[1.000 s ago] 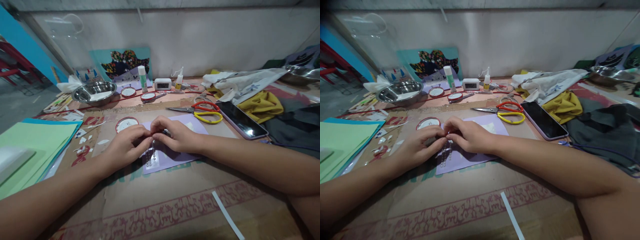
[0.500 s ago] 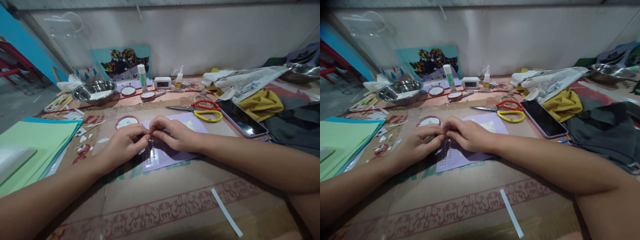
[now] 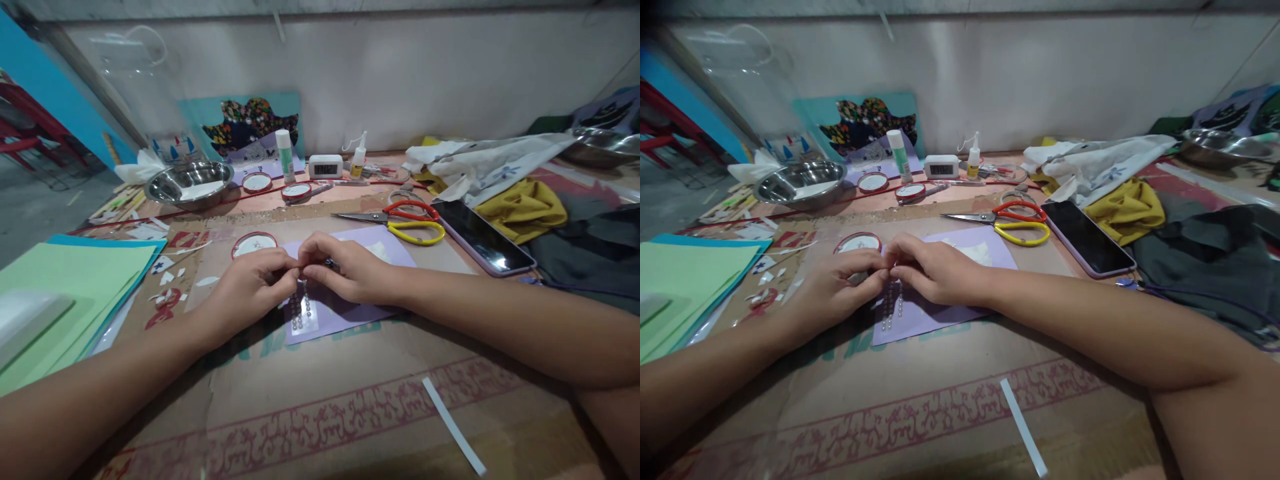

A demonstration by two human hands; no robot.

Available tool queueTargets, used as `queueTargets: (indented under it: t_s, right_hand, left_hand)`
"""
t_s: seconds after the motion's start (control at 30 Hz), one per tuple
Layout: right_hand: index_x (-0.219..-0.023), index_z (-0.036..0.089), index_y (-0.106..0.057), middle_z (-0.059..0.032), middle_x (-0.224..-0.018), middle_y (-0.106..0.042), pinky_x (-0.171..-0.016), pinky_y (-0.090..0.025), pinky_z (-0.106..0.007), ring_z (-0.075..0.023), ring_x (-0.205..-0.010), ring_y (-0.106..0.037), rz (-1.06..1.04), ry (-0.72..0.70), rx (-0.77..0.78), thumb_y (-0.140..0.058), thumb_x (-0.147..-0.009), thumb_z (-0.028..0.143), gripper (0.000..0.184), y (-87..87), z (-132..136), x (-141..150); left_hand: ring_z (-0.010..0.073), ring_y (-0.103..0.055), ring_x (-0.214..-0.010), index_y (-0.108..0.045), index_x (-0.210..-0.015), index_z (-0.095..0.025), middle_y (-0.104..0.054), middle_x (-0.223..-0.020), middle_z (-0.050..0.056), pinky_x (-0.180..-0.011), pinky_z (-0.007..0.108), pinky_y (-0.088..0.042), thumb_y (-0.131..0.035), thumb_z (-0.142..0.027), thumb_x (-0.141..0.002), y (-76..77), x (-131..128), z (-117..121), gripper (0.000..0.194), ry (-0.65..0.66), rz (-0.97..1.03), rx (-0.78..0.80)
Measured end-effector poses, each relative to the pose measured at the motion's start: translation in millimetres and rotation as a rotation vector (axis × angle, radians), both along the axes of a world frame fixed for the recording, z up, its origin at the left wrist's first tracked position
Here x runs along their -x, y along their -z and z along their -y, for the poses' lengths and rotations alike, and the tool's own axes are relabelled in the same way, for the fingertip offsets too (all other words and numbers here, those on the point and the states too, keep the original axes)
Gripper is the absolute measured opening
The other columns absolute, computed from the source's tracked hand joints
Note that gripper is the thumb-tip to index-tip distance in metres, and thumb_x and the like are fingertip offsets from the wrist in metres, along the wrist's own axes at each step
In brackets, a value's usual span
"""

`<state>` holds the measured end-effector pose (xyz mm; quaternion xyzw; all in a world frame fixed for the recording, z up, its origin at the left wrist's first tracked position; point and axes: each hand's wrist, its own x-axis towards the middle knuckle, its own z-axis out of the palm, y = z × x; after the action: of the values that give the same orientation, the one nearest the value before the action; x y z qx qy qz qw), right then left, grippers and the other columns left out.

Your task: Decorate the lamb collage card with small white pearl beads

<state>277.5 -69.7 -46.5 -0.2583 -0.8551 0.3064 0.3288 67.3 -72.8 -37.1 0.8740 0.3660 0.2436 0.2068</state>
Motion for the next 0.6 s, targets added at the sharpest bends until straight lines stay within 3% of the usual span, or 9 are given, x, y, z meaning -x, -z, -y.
queueTargets:
  t_s: [0.37,0.6]
  right_hand:
    - [-0.100,0.020,-0.048,-0.0018,-0.091,-0.065,-0.073,-0.048,-0.026,-0.0133,-0.079,-0.061,-0.036,0.014,-0.005,-0.051,-0.093,0.015,0.009,0.3,-1.6,-1.0]
    - [-0.098,0.020,-0.049,-0.0008,-0.088,-0.065,-0.071,-0.046,-0.026,-0.0131,-0.077,-0.060,-0.042,0.015,0.005,-0.051,-0.092,0.015,0.008,-0.2,-2.5,-1.1]
  left_hand:
    - [0.0162,-0.058,-0.077,-0.063,-0.081,-0.018,-0.064,-0.078,0.002,-0.071,0.029,-0.045,-0.040,-0.023,-0.093,-5.9,-2.0,3.4,0.026,0.032,-0.006,-0.008]
    - [0.0149,-0.058,-0.076,-0.063,-0.087,-0.018,-0.064,-0.080,0.001,-0.070,0.027,-0.044,-0.047,-0.028,-0.096,-4.6,-1.1,1.1,0.020,0.074,0.027,-0.008]
